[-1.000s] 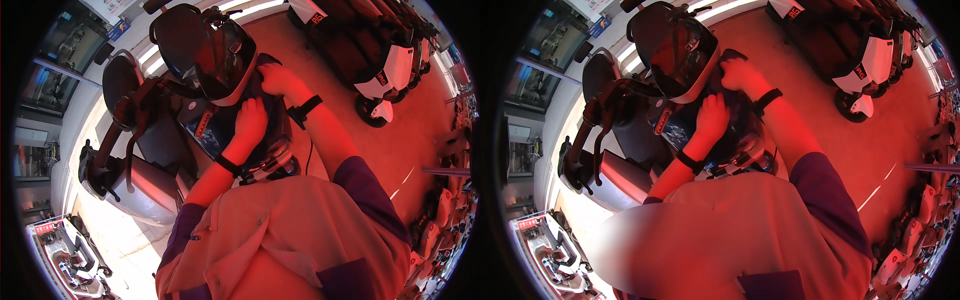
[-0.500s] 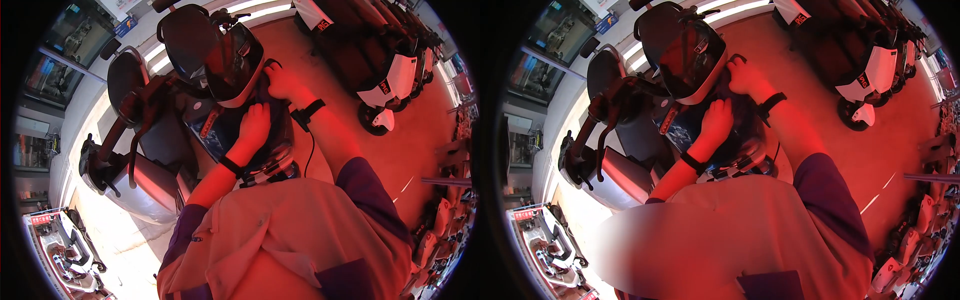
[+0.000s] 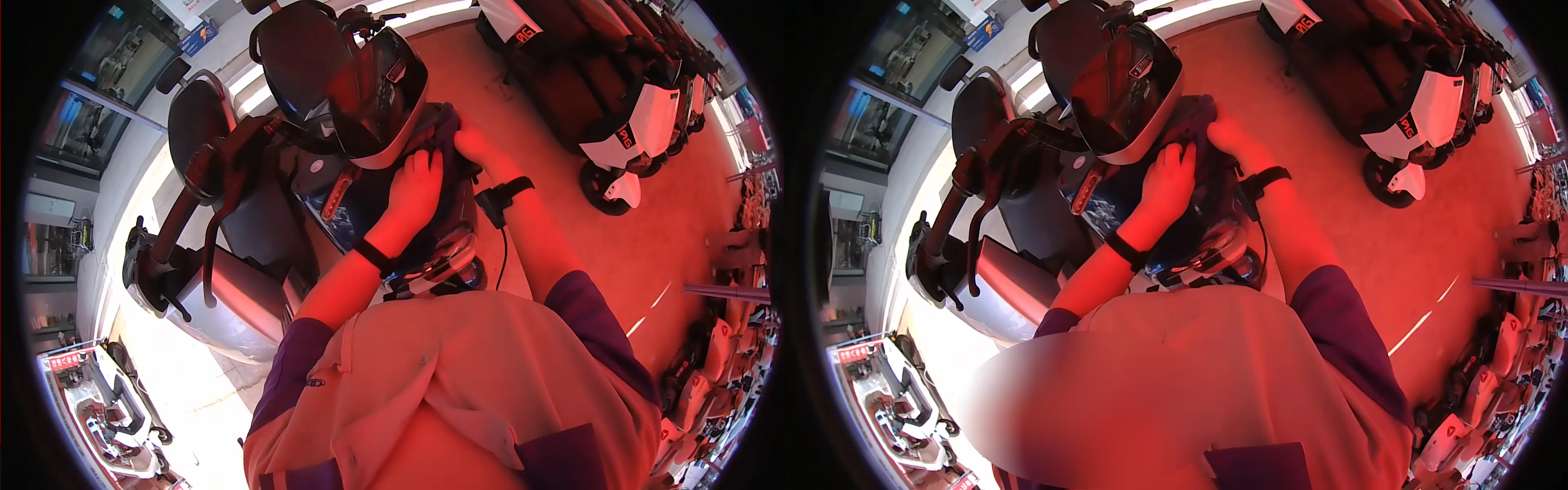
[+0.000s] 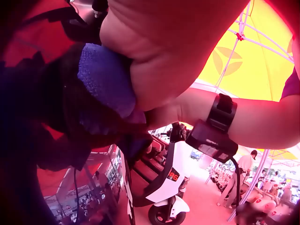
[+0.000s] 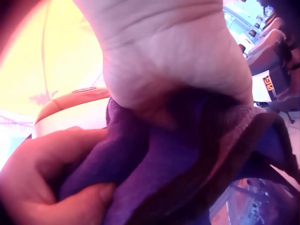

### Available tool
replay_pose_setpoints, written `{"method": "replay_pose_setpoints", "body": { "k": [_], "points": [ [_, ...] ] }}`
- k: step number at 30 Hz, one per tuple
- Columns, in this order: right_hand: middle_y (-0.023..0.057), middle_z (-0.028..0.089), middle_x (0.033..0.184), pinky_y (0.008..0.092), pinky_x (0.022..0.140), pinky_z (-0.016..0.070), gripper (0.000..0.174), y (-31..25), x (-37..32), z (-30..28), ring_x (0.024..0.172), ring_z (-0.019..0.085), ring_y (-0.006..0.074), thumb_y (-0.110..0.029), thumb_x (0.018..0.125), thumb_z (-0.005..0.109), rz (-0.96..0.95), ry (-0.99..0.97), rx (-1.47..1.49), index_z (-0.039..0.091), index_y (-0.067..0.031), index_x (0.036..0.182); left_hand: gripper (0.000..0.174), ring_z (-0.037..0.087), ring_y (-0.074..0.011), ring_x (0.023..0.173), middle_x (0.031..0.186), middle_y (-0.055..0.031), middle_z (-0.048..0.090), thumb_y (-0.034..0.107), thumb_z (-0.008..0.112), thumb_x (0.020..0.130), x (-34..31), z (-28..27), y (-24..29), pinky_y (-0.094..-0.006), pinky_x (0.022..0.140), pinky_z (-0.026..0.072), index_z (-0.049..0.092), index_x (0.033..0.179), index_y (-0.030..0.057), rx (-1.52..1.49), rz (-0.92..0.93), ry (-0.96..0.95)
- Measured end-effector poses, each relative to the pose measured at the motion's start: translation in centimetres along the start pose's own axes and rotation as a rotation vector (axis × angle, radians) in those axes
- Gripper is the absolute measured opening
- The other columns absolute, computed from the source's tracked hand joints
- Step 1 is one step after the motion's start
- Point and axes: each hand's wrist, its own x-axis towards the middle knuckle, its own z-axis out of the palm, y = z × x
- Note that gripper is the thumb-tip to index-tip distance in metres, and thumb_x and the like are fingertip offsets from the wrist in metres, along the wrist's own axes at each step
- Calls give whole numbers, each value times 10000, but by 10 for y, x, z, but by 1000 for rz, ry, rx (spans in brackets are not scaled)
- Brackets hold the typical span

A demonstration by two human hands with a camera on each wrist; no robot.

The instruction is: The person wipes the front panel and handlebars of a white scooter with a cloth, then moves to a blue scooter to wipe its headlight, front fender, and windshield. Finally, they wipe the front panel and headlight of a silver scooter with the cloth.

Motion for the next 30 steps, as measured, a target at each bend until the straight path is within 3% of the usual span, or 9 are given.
{"method": "replay_pose_setpoints", "body": {
  "k": [3,5,7,13,14,19,22,26,30],
  "points": [
    [297,244,1555,484,1086,388,733,-36,-40,24,1325,427,464,-109,834,619,-104,72,-103,316,20,1488,293,577,-310,941,1028,-134,513,87,638,761,-12,3,2,-397,727,537,570,1039,24,-2,-10,-96],
    [315,227,1554,510,1109,349,767,-7,-66,70,1349,382,477,-100,808,645,-227,427,-565,311,34,1484,307,578,-275,943,1022,-120,516,88,647,745,-49,-8,-8,-360,697,532,610,1045,28,-6,11,-67],
    [330,232,1538,538,1135,295,845,-21,-96,101,1367,344,472,-145,732,711,-278,357,-719,348,-10,1484,309,593,-308,982,1082,-143,530,72,645,756,-100,-15,-23,-388,740,541,619,1064,50,-79,-66,-73],
    [173,498,1202,473,966,414,674,-53,-103,128,1125,491,352,-171,680,756,-500,39,-676,545,-93,1314,405,605,-344,1001,1138,-157,538,60,630,787,-159,-54,-88,-436,811,538,631,1187,125,4,-338,-47],
    [121,509,1067,451,852,431,588,-55,-96,128,994,502,318,-189,678,767,-604,157,-632,583,-95,1229,417,604,-347,1002,1142,-159,538,60,627,789,-153,-61,-95,-438,814,536,629,1201,129,30,-348,-1],
    [147,506,1091,431,818,454,598,-68,-94,161,982,524,330,-190,699,757,-609,245,-675,571,-72,1255,452,597,-373,1018,1159,-184,539,52,599,809,-115,-85,-131,-446,828,528,621,1250,145,53,-392,89],
    [155,511,1052,444,783,459,573,-82,-85,197,956,541,332,-201,712,733,-721,269,-786,577,-45,1241,456,599,-396,1023,1142,-213,553,52,580,823,-115,-93,-154,-455,836,524,614,1269,141,-38,-607,-64],
    [113,516,974,447,743,452,535,-112,-62,220,914,545,309,-207,698,727,-769,215,-766,595,-47,1192,503,569,-384,931,962,-192,508,30,541,838,-119,-88,-213,-432,751,477,584,1323,155,-187,-420,-124],
    [107,528,1006,437,783,462,564,-106,-70,216,942,551,307,-193,702,725,-764,203,-748,597,-94,1242,505,604,-385,1004,1133,-195,562,52,584,818,-106,-113,-203,-441,808,528,579,1317,131,-34,-272,-309]
  ]
}}
